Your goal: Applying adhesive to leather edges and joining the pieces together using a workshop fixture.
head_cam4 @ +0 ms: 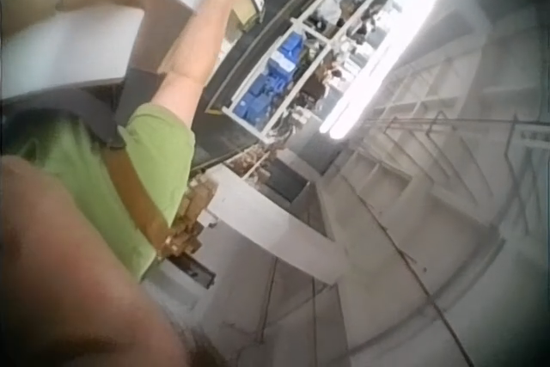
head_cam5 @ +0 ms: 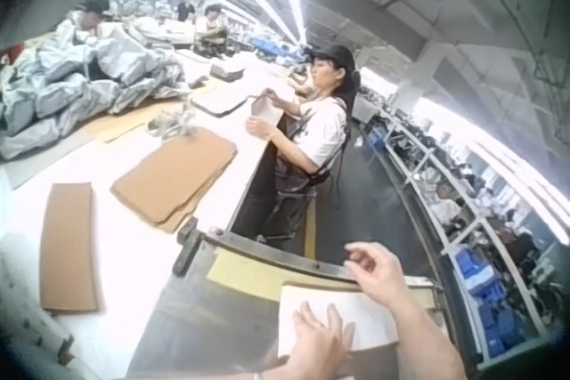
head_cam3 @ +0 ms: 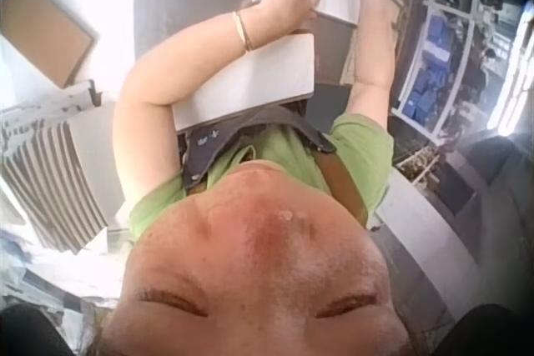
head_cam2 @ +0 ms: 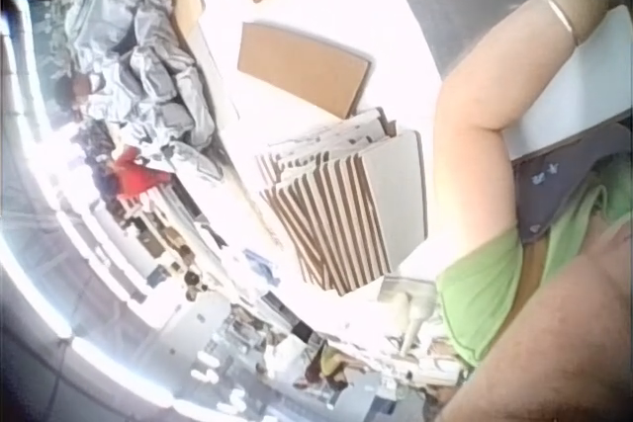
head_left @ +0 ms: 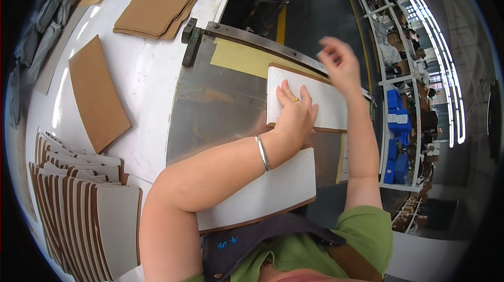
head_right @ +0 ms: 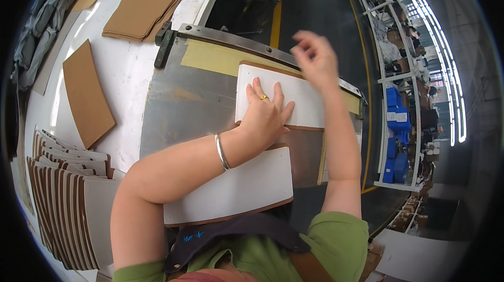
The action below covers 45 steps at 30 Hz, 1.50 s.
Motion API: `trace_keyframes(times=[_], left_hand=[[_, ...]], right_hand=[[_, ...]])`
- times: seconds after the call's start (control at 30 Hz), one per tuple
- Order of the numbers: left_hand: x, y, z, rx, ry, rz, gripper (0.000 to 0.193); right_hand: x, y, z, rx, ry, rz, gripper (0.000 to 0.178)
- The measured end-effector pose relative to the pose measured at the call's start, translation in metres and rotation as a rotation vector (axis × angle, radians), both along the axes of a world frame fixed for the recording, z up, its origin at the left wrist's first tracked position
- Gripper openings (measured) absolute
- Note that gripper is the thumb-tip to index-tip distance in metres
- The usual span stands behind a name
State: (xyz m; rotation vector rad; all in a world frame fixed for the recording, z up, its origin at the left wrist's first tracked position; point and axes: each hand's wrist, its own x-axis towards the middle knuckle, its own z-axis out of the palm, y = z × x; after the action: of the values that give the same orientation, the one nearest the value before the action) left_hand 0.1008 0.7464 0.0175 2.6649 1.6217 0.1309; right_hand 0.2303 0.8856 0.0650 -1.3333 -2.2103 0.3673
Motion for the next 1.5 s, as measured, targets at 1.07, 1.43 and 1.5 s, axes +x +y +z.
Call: trace_keyframes(times=[1.07,1.43,1.5], left_hand=[[-0.011,-0.014,0.004,0.054,0.006,-0.03,0.061],[-0.013,-0.014,0.004,0.101,-0.022,-0.035,0.062],[-0.012,-0.014,0.007,0.105,-0.021,-0.039,0.062]], right_hand=[[0.036,-0.015,-0.017,-0.171,0.04,0.044,0.011],[0.032,-0.005,-0.039,0.071,0.074,0.012,0.011],[0.051,0.026,-0.025,0.45,0.175,-0.178,0.015]])
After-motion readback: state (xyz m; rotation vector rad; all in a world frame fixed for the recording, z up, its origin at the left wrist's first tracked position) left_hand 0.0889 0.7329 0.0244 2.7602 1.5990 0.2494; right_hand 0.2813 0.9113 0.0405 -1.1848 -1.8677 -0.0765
